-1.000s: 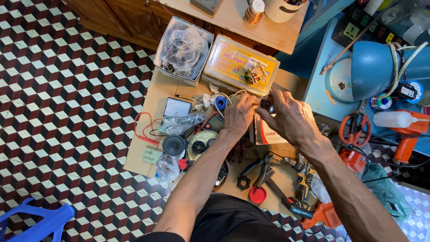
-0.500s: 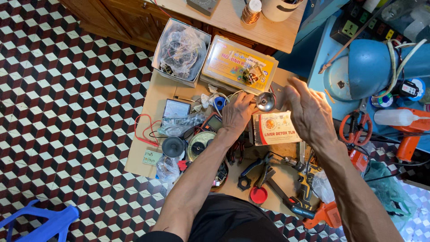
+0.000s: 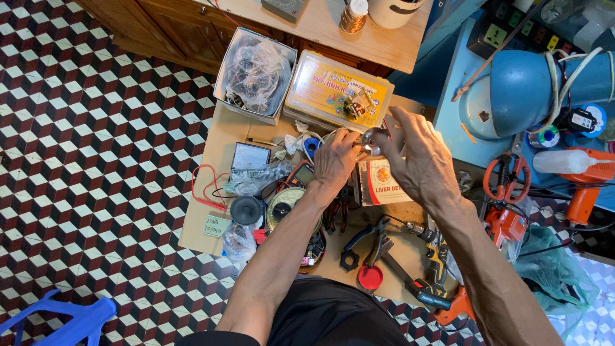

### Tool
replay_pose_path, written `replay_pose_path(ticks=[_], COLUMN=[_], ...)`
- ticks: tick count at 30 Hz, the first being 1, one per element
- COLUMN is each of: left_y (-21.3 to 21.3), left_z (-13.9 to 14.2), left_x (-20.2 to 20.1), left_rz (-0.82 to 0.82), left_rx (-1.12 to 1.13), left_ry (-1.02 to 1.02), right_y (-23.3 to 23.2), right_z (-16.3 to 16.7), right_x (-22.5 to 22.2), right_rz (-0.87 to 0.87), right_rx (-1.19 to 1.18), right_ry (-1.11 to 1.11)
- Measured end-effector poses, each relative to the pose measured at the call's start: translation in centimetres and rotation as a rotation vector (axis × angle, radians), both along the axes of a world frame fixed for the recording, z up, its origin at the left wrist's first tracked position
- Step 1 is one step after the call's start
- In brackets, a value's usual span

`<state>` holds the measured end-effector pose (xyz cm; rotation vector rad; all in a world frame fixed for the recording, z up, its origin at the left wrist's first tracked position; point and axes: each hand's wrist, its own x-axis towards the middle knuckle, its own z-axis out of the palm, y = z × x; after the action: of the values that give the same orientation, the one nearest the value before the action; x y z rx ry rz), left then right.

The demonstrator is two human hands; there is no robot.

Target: The person assembles small electronic components on a cluttered workbench. They handle a small cylindrical metal part, connect wires, and use a soldering iron to join components. The person also picks up a spool of copper wire and places it on a box.

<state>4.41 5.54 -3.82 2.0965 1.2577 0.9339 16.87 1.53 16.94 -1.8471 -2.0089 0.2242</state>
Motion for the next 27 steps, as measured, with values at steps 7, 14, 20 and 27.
replay_pose_path(ticks=[7,14,20,27], left_y=[0.4,0.6,0.7,0.5], left_z=[0.7,0.8,0.5,0.2], left_x=[-0.1,-0.2,0.0,0.0], left_rz=[-0.016,-0.057,-0.06,-0.074], left_rx=[0.001,-0.053,-0.066,-0.088], left_ry=[0.029,0.048,0.043,0.052], right_y=[1.7,1.5,0.6,0.4], right_z=[2.3,2.8,1.3,1.8], right_x=[-1.8,-1.1,0.5,0.4], right_rz=[-0.315,-0.141,-0.168,-0.322], right_rx=[-0.946,-0.604,-0.438,-0.748], right_ry=[-0.172,-0.151,-0.227,-0.119])
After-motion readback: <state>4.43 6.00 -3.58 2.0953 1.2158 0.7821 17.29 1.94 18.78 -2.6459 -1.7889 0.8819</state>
